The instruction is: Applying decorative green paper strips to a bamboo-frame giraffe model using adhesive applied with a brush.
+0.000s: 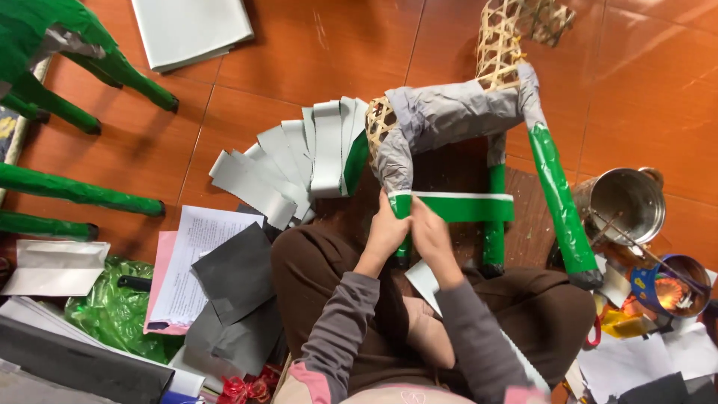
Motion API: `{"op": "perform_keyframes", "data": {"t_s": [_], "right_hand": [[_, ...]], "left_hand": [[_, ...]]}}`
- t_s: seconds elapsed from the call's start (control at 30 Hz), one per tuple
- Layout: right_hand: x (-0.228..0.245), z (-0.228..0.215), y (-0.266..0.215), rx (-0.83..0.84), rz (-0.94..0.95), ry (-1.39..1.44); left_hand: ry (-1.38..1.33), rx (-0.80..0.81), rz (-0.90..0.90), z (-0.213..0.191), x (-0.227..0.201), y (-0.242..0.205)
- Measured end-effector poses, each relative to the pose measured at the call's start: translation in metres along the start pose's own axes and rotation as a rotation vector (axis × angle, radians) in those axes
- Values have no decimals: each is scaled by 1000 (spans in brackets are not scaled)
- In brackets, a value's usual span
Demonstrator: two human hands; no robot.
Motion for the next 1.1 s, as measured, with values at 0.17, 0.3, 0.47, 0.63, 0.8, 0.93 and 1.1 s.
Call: {"op": "perform_keyframes", "data": {"t_s": [0.17, 0.3, 0.47, 0.63, 0.8, 0.93, 1.1], "right_hand": [[-78, 23, 55, 214, 340, 279], [-96, 32, 55, 222, 576, 635], [-82, 40, 53, 184, 643, 666], [14, 34, 40, -5, 26, -4], [-76, 8, 36, -218, -200, -173], [-80, 2, 37, -280, 69, 201], [-117, 13, 44, -349, 506, 619]], "left_hand": [[-106, 182, 191, -17, 4, 4], [-223, 159, 231, -8, 32, 5], [-348, -383, 347, -51, -16, -17], [-289, -656, 745, -79, -96, -8], [148, -95, 743, 9, -112, 2], [-75, 142, 810, 8, -83, -6], [45, -357, 618, -20, 1, 31]]}}
Point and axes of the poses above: each hand's wrist, its own y-axis towards the middle knuckle, its own z-axis out of the palm, x = y × z, the point moved 3 cm from there along y, towards the middle knuckle, and after that the axes turned 8 degrees about -z, right-handed, at the moved point
